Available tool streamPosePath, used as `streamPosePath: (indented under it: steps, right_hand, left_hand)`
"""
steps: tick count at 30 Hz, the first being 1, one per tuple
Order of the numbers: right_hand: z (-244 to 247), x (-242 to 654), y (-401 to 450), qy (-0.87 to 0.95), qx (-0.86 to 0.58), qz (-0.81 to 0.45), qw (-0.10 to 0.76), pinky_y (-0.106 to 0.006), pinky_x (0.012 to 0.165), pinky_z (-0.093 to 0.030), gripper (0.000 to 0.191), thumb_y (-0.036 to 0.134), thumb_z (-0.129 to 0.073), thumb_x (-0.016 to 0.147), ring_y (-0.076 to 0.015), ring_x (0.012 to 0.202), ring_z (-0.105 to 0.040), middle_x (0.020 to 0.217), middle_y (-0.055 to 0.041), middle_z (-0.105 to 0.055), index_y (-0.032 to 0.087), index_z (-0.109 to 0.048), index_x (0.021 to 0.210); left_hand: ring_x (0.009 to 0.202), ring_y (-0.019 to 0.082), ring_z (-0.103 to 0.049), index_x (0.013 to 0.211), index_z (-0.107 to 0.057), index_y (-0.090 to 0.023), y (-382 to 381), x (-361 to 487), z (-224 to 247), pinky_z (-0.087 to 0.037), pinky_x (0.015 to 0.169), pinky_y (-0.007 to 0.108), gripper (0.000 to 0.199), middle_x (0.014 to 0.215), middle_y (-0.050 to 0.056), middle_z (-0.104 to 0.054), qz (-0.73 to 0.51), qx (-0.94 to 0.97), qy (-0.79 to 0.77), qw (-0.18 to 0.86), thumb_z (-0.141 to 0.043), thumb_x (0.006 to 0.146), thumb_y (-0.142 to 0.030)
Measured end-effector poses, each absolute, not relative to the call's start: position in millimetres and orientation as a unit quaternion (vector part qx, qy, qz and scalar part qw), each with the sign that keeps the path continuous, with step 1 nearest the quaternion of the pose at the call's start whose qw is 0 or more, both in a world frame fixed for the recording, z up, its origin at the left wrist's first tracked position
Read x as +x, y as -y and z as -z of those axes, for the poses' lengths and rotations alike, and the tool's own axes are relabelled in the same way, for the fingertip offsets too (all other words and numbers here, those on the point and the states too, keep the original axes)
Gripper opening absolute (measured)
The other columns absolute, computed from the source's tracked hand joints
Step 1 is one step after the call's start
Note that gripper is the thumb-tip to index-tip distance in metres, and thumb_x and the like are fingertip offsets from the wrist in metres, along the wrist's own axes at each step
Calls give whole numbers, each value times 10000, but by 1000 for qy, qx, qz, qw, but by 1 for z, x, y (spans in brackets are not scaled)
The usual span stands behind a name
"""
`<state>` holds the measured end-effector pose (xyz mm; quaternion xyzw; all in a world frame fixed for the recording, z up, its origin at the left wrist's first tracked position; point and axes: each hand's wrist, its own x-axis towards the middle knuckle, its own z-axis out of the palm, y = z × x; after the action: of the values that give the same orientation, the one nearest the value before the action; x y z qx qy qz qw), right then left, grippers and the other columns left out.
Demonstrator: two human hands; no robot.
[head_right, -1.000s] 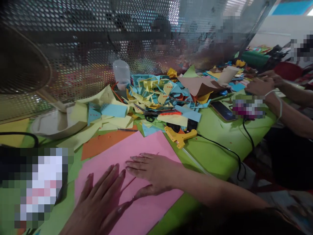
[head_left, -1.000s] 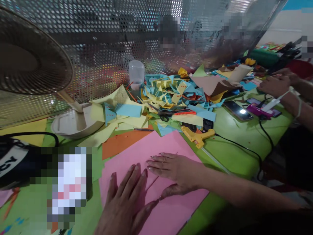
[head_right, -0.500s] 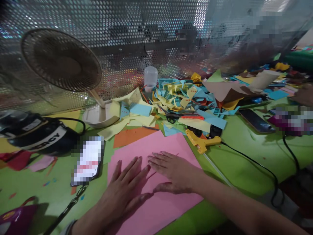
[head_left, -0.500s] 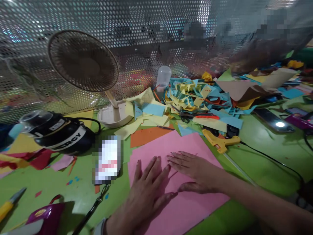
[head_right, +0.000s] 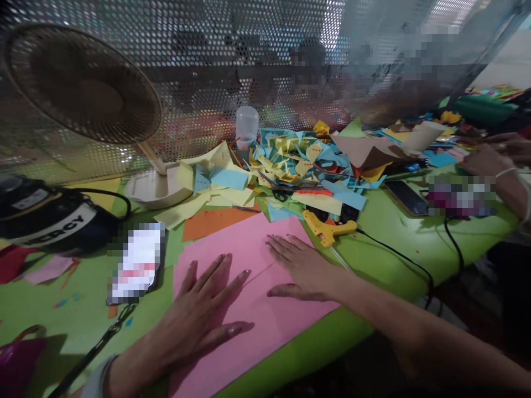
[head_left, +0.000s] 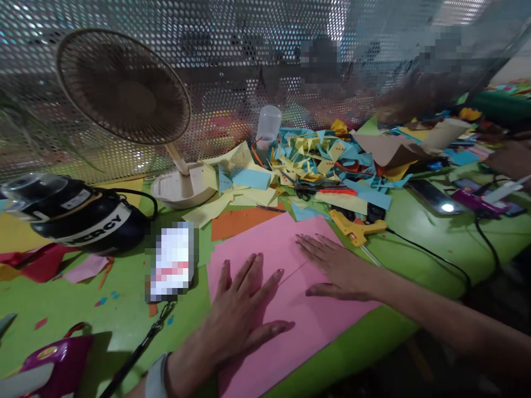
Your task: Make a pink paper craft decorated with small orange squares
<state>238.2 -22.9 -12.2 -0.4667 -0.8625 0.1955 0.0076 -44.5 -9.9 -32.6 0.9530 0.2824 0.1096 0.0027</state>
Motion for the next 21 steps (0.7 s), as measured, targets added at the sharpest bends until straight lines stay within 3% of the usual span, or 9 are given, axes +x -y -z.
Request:
streamPosePath:
  steps: [6, 13, 21]
  right_hand:
    - [6, 225, 27, 863, -481, -155, -5, -552, 1183, -91, 953, 732, -334, 878, -336, 1467, -144, 1573, -221, -170, 35, -215, 1517]
    - [11, 193, 39, 900, -404, -163, 17, -419, 1209, -81, 965, 699, -360, 891, -285, 1480, -88, 1574, -246, -143, -25, -195, 1507]
    - [23, 233, 41, 881, -463, -96, 29, -502, 1181, -168, 1000, 729, -405, 855, -327, 1461, -176, 1586, -189, -154, 111, -33, 1549]
  left_hand:
    - [1386, 462, -288, 1493, -306, -355, 10, -44, 28, -151, 1054, 738, 822, 1499, 182, -386, -69, 955, -282, 59, -422, 799, -778]
    - [1386, 498, -259, 1479, -360, -294, 9, -44, 26, -172, 1013, 772, 846, 1520, 234, -326, -40, 956, -281, 81, -376, 798, -796]
    - [1400, 480, -245, 1515, -214, -368, 11, -66, 26, -168, 1050, 725, 863, 1587, 191, -179, -42, 966, -245, 67, -414, 788, -788]
